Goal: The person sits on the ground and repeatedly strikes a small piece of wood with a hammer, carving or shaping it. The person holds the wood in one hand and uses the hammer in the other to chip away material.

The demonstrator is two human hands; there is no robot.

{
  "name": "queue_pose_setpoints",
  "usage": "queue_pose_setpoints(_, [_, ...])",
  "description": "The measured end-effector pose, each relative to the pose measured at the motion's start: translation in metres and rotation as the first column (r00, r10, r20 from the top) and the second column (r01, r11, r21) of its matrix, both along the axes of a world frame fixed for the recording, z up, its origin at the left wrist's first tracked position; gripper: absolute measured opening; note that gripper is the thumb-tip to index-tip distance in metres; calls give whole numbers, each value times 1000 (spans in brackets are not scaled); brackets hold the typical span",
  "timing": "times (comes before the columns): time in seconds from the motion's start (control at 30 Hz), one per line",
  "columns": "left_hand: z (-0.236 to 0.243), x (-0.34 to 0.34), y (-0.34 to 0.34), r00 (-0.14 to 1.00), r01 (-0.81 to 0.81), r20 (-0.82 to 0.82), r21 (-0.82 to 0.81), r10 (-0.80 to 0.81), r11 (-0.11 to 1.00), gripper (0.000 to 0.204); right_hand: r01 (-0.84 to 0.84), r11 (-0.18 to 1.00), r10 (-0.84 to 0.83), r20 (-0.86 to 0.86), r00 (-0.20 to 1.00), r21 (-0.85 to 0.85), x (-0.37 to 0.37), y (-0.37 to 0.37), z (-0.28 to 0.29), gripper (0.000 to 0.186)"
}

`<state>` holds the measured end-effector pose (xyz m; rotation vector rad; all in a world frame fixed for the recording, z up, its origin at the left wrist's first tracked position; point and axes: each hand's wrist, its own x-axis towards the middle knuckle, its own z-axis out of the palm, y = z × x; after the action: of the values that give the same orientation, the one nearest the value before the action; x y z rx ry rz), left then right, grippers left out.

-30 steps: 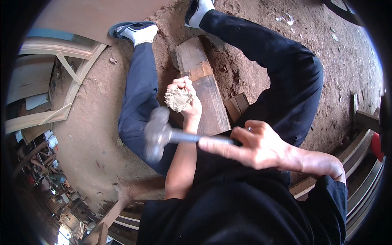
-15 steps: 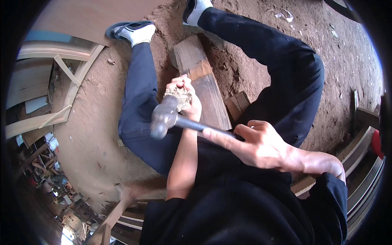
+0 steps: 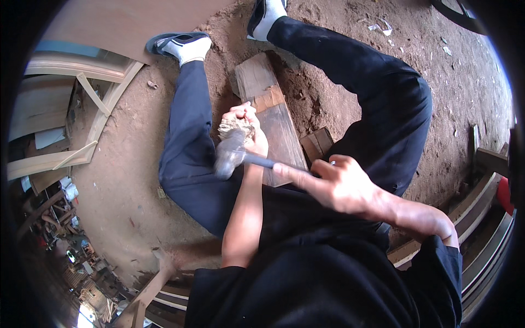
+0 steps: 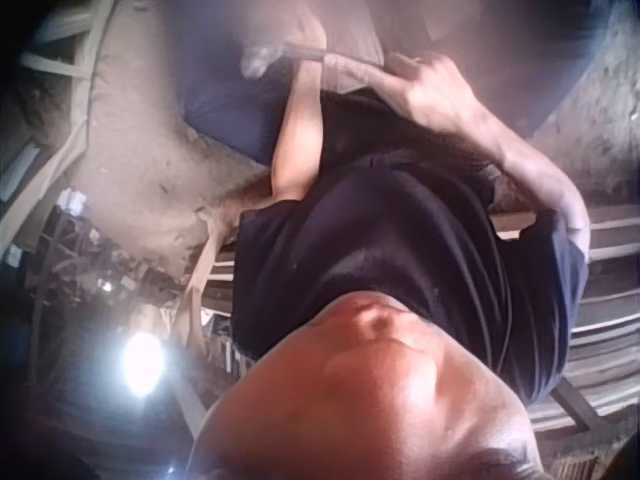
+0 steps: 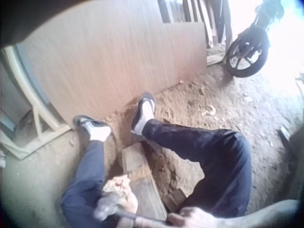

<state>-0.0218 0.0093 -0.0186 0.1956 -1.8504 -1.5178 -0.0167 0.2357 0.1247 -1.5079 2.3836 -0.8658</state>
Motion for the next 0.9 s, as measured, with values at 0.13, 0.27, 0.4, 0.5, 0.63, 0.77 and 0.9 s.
queue_pose_setpoints(0.13, [-9,-7,-13,996,-83,-15,47,84,995,9,72,990,-42,239,970,-120,-5,-9,8,70])
queue_pose_setpoints(0.27, [0,7,-26,953,-300,85,155,290,941,9,306,913,-154,468,870,-269,-9,-17,2,69])
queue_pose_setpoints(0.4, [44,11,-22,955,-296,95,291,280,910,9,582,785,-331,649,685,-213,-13,-19,-36,71])
queue_pose_setpoints(0.5, [44,16,-26,976,-212,6,279,219,937,13,711,692,-330,822,464,-123,-14,-21,-56,70])
queue_pose_setpoints(0.63, [35,18,-19,994,-79,-65,183,92,980,18,761,640,-253,904,345,-111,-19,-23,-70,73])
queue_pose_setpoints(0.77, [29,15,5,993,-104,67,97,98,990,19,768,640,-337,907,251,26,-27,-32,-71,76])
queue_pose_setpoints(0.9, [21,16,18,998,-53,13,-81,54,995,29,759,643,-374,907,191,105,-27,-34,-79,77])
